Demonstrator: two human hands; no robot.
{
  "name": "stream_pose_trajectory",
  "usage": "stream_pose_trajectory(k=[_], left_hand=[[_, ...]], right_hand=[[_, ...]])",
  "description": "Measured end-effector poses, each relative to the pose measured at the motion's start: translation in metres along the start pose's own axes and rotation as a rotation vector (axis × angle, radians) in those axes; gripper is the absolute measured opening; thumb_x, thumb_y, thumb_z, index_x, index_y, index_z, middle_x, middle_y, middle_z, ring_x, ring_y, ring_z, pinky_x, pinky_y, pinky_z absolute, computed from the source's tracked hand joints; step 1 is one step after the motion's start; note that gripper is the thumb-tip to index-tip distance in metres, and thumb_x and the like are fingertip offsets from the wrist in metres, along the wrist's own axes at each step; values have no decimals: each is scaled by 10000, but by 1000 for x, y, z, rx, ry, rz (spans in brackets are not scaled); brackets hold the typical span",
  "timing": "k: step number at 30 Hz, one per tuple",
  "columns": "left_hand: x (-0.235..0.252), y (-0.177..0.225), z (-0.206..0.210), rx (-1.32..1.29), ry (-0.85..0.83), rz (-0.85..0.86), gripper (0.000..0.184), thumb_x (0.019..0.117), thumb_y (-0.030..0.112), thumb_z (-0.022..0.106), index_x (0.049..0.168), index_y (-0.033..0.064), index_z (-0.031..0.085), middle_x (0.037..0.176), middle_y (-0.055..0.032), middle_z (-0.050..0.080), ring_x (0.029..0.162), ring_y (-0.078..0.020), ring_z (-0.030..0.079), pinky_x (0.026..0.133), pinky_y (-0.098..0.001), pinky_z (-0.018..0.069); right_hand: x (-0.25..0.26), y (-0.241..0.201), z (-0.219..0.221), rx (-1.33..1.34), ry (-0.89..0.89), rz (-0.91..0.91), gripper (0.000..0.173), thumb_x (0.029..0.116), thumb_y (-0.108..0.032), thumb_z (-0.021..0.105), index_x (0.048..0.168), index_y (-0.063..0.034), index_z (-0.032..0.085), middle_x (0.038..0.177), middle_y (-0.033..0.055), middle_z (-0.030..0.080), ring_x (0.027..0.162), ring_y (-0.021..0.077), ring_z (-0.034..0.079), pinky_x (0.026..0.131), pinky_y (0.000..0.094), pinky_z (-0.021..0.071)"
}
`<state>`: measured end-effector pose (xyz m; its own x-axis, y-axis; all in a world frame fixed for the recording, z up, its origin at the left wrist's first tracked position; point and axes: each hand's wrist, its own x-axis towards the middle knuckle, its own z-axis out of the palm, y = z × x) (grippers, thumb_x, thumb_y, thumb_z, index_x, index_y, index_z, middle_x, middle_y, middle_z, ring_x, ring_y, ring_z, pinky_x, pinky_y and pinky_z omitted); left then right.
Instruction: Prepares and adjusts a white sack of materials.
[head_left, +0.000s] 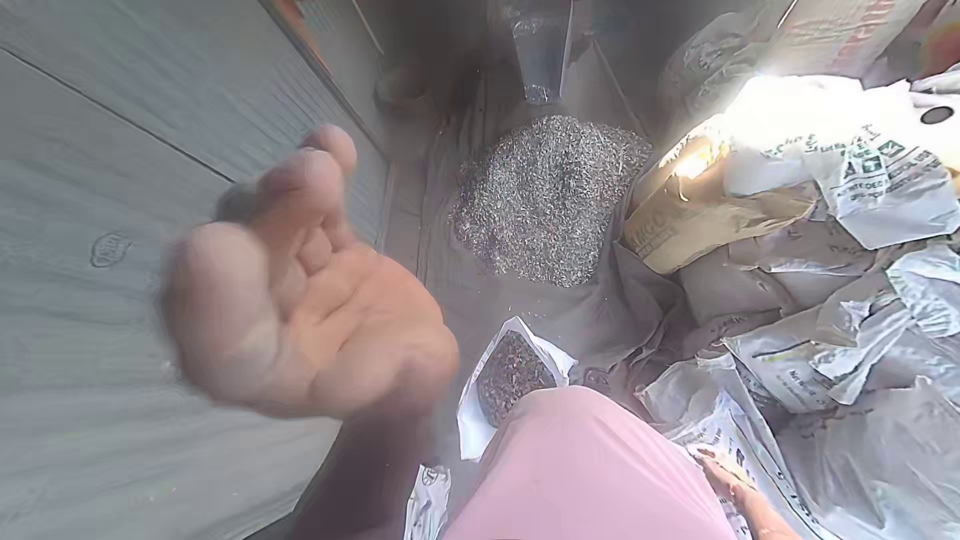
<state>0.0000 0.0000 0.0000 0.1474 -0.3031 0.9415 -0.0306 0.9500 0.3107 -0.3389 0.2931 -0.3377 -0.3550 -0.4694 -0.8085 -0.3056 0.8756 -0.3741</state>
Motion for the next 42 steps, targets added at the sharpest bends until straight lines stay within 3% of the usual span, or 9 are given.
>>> stream_pose_trajectory(k=[3, 5, 11, 17, 25, 32, 35, 38, 42], left_hand=[[-124, -79, -101, 552, -500, -724, 456, 1053, 365, 573, 1348, 21, 627, 1324, -113, 677, 1249, -188, 640, 1096, -382, 508], [-231, -87, -179, 791, -742, -1453, 476, 1062, 335, 577, 1438, 45, 567, 1380, -144, 648, 1279, -240, 626, 1114, -445, 472], [-477, 139, -336, 952, -783, -2389, 399, 1036, 303, 622, 1305, 10, 669, 1307, -244, 663, 1269, -380, 612, 1105, -564, 445], [-498, 225, -321, 924, -349, -2389, 348, 1044, 239, 629, 1310, 19, 670, 1314, -196, 678, 1275, -326, 625, 1123, -514, 451], [-451, 106, -300, 832, -310, -2058, 394, 1063, 266, 559, 1386, 48, 622, 1357, -164, 660, 1283, -264, 625, 1135, -447, 462], [-455, -12, -285, 750, -836, -1927, 692, 947, 410, 669, 1560, 178, 448, 1541, -102, 511, 1434, -288, 473, 1172, -499, 399], [-480, -45, -275, 708, -987, -1925, 696, 949, 355, 660, 1583, 216, 410, 1488, -132, 548, 1321, -371, 562, 1009, -584, 509], [-504, -63, -276, 696, -851, -1903, 408, 979, 220, 595, 1385, 199, 632, 1251, -112, 696, 1113, -350, 683, 880, -596, 557], [-522, -85, -300, 354, -467, -1971, 224, 1054, 170, 558, 1190, 95, 720, 1025, -147, 736, 936, -299, 710, 857, -556, 555]], right_hand=[[65, 20, 10, -109, -164, 4, 436, 1117, -205, 441, 1449, 73, 487, 1374, 301, 579, 1235, 383, 594, 1073, 513, 442], [120, 44, 10, -87, -81, -151, 395, 1093, -208, 484, 1343, 81, 583, 1199, 300, 670, 1031, 384, 688, 861, 528, 561], [185, -60, 4, -73, -124, -72, 341, 1076, -265, 566, 1329, -50, 645, 1254, 202, 688, 1075, 346, 696, 934, 529, 545], [214, -172, 37, -440, -248, -255, 376, 1071, -317, 559, 1350, -78, 638, 1286, 190, 678, 1151, 327, 676, 1013, 519, 521], [169, -290, 148, -1009, -132, -823, 425, 1004, -355, 591, 1395, -190, 622, 1355, 123, 658, 1244, 321, 631, 1051, 578, 477], [105, -336, 264, -1249, -293, -1137, 479, 943, -271, 681, 1418, -231, 630, 1443, 96, 605, 1341, 286, 554, 1131, 518, 401], [118, -344, 308, -1376, -345, -1193, 677, 863, -214, 763, 1501, -252, 541, 1413, 134, 610, 1303, 314, 575, 1117, 529, 411], [152, -340, 341, -1445, -353, -1310, 772, 736, -146, 844, 1459, -231, 588, 1311, 151, 646, 1185, 347, 621, 1007, 561, 466], [192, -354, 378, -1476, -560, -1216, 444, 939, -57, 630, 1359, -194, 667, 1274, 168, 668, 1063, 369, 690, 876, 575, 545]])
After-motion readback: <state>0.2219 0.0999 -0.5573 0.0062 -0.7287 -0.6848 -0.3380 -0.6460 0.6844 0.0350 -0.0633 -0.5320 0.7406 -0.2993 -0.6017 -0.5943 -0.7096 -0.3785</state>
